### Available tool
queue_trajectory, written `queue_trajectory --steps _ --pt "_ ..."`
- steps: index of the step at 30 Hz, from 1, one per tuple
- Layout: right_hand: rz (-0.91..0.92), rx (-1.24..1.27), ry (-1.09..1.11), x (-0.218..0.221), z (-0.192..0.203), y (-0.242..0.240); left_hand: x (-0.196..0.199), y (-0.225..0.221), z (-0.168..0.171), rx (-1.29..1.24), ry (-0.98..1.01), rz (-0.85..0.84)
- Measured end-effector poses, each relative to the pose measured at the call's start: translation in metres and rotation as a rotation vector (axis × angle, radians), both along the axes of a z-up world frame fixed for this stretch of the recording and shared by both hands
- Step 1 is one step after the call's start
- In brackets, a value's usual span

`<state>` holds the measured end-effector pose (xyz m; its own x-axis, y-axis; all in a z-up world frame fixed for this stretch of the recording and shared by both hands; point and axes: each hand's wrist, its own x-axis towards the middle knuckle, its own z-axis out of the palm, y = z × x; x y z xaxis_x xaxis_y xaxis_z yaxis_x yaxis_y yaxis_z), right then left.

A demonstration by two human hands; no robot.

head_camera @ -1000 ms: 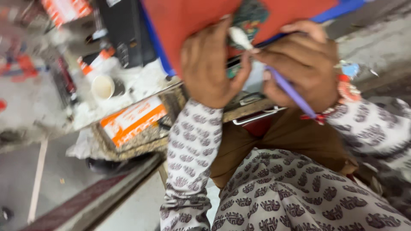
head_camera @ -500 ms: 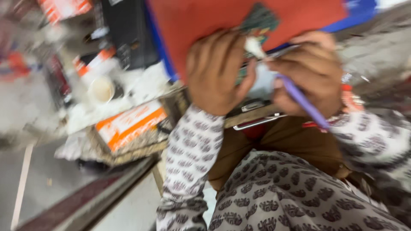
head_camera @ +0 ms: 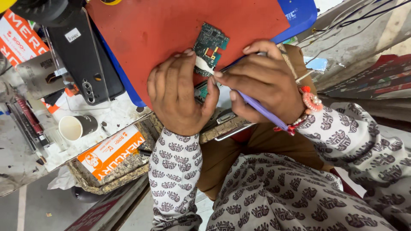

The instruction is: The person uses a cotton swab and a brush to clean a circuit board. The person wipes the surface of the board with the swab and then scrubs it using a purple brush over a repair bench.

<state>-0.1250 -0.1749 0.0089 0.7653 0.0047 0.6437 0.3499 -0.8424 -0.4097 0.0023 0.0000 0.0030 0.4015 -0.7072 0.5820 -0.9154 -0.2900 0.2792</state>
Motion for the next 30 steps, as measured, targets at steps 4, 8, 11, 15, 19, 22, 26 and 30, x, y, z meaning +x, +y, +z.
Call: queue_trajectory --steps 4,8,11,15,19,22,26,30 --pt "0.001 0.030 -0.076 0.0005 0.0023 -0.0015 -0.0009 0.0003 0.0007 0.003 0.014 0.000" --pt "-0.036 -0.017 0.009 0.0002 0.0013 0.0017 -0.0010 -0.0006 0.0000 -0.006 0.012 0.010" --pt "-0.010 0.015 -0.024 -0.0020 -0.0019 -0.0004 -0.0014 -0.0006 0.0013 0.003 0.012 0.015" --pt "0.008 -0.020 0.007 -0.0033 -0.0047 -0.0016 -0.0013 -0.0013 0.0020 0.007 0.012 0.017" --pt "-0.007 0.000 -0.061 -0.0030 -0.0060 -0.0001 -0.0019 -0.0005 0.0024 0.006 0.016 0.011" --pt "-0.003 0.000 0.029 -0.0047 -0.0063 0.0009 -0.0018 -0.0014 0.0031 0.008 0.009 0.025" --pt "-0.048 0.007 -0.044 -0.0008 -0.0066 0.0023 -0.0025 -0.0009 0.0031 0.004 0.002 0.028" --pt "-0.024 -0.056 -0.122 0.0011 -0.0044 -0.0039 -0.0001 -0.0017 -0.0004 -0.024 -0.010 0.016"
